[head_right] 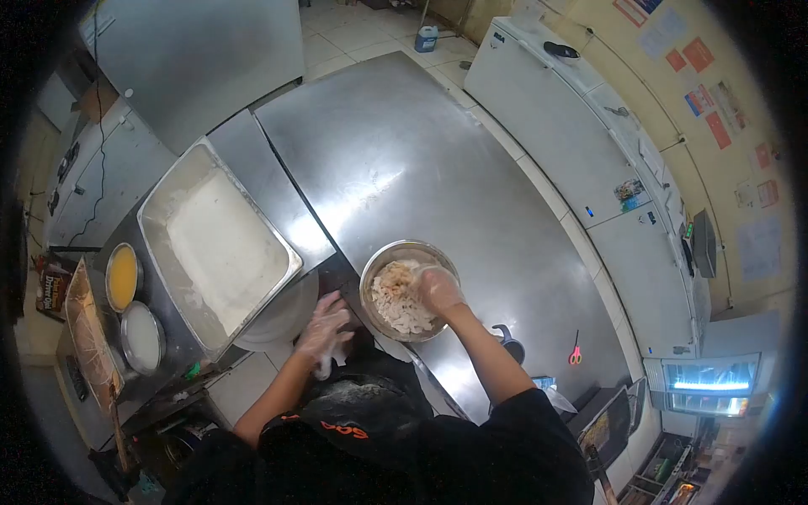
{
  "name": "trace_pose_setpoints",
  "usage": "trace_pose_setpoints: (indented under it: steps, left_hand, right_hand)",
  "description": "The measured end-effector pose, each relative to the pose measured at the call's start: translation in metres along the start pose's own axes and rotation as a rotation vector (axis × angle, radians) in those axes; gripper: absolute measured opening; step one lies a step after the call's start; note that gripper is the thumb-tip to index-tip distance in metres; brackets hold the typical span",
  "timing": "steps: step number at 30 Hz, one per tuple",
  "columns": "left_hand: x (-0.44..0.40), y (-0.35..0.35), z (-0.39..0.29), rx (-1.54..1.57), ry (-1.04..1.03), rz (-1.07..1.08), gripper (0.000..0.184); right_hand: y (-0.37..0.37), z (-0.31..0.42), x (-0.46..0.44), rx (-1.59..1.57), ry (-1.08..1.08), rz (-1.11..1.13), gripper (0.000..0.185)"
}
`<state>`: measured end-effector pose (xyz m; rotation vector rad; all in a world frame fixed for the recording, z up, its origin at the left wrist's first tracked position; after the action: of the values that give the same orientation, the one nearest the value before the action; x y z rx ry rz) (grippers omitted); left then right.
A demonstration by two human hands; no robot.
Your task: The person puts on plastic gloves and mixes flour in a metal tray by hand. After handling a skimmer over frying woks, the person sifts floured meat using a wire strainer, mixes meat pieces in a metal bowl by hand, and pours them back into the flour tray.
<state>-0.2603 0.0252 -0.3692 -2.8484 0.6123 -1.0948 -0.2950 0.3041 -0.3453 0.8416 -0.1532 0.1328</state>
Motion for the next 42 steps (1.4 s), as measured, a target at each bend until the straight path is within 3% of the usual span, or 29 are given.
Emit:
trace_pose_setpoints:
  steps: [4, 6, 7, 9, 10, 12, 13, 14, 16, 18, 21, 23, 24, 26, 28, 30, 32, 33, 35, 37, 39, 42]
  left_hand:
    - [0.054, 0.065, 0.014, 0.018, -0.019, -0.097, 0.076]
    - [0.084, 0.088, 0.001, 0.253, -0.172, -0.1, 0.072]
    - [0.091, 0.099, -0.004, 0.255, -0.175, -0.102, 0.072]
    - [0.1, 0.116, -0.011, 0.614, -0.186, -0.093, 0.066]
    - [0.099, 0.118, -0.015, 0.609, -0.186, -0.092, 0.066]
    - [0.099, 0.138, -0.006, 0.788, -0.065, -0.412, 0.058]
    - [0.096, 0.147, 0.001, 0.715, -0.085, -0.552, 0.05]
    - [0.089, 0.153, 0.004, 0.721, -0.1, -0.546, 0.05]
    - [0.089, 0.181, 0.029, 0.926, -0.024, -0.796, 0.045]
    - [0.093, 0.206, 0.04, 0.906, -0.071, -0.759, 0.045]
    - [0.112, 0.212, 0.033, 0.841, -0.094, -0.741, 0.042]
    - [0.119, 0.214, 0.029, 0.806, -0.076, -0.752, 0.04]
    - [0.119, 0.218, 0.032, 0.794, -0.082, -0.727, 0.036]
    - [0.121, 0.224, 0.038, 0.783, -0.085, -0.698, 0.033]
    - [0.119, 0.225, 0.04, 0.81, -0.136, -0.533, 0.028]
    - [0.12, 0.236, 0.045, 0.679, -0.191, -0.519, 0.027]
    - [0.123, 0.235, 0.04, 0.551, -0.246, -0.503, 0.027]
    - [0.134, 0.221, 0.027, 0.65, -0.141, -0.514, 0.028]
    - [0.141, 0.211, 0.022, 0.743, -0.037, -0.52, 0.029]
    - [0.143, 0.206, 0.023, 0.745, -0.074, -0.407, 0.031]
    - [0.151, 0.204, 0.024, 0.707, -0.079, -0.447, 0.034]
    - [0.159, 0.201, 0.022, 0.633, -0.064, -0.489, 0.038]
  right_hand:
    - [-0.036, 0.021, 0.033, 0.196, 0.138, 0.032, 0.029]
    - [-0.053, 0.029, 0.04, 0.245, 0.233, 0.005, 0.032]
    - [-0.055, 0.026, 0.038, 0.283, 0.149, -0.07, 0.034]
    - [-0.063, 0.012, 0.033, 0.317, 0.064, -0.147, 0.035]
    - [-0.076, -0.007, 0.022, 0.261, 0.024, -0.072, 0.032]
    - [-0.079, -0.024, 0.013, 0.208, -0.012, -0.009, 0.03]
    - [-0.069, -0.03, 0.01, 0.054, -0.082, -0.062, 0.031]
    - [-0.057, -0.034, 0.005, -0.097, -0.145, -0.113, 0.034]
    - [-0.038, -0.029, -0.004, -0.038, -0.097, -0.061, 0.037]
    - [-0.024, -0.019, -0.004, 0.022, -0.054, 0.004, 0.04]
    - [-0.008, -0.002, 0.005, -0.006, 0.071, -0.151, 0.035]
    - [-0.018, 0.015, 0.006, 0.373, 0.262, -0.153, 0.042]
    - [-0.019, 0.018, 0.008, 0.373, 0.256, -0.156, 0.042]
    - [-0.033, 0.008, 0.013, 0.268, 0.013, 0.157, 0.041]
    - [-0.011, 0.042, 0.026, 0.149, -0.023, 0.285, 0.042]
    - [0.004, 0.061, 0.026, 0.029, -0.058, 0.414, 0.043]
    - [0.025, 0.071, 0.011, 0.089, 0.02, 0.336, 0.042]
    - [0.024, 0.069, 0.005, 0.089, 0.018, 0.336, 0.042]
    - [0.024, 0.056, -0.014, -0.031, -0.119, 0.101, 0.035]
    - [-0.009, 0.062, -0.019, 0.085, -0.074, 0.147, 0.033]
    - [-0.046, 0.047, -0.016, 0.2, -0.018, 0.198, 0.032]
    - [-0.078, 0.002, -0.021, 0.244, 0.079, -0.039, 0.028]
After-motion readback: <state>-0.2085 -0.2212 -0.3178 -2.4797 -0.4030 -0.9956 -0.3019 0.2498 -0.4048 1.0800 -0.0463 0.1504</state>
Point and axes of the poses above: each hand's wrist, its own x-axis away from the middle knuckle, its own y-axis out of the back of the hand, z = x × y, the point moved 7 cm from there along -x, towards the middle knuckle, and after that the axes turned 15 degrees about -x, right-handed, at the moved point
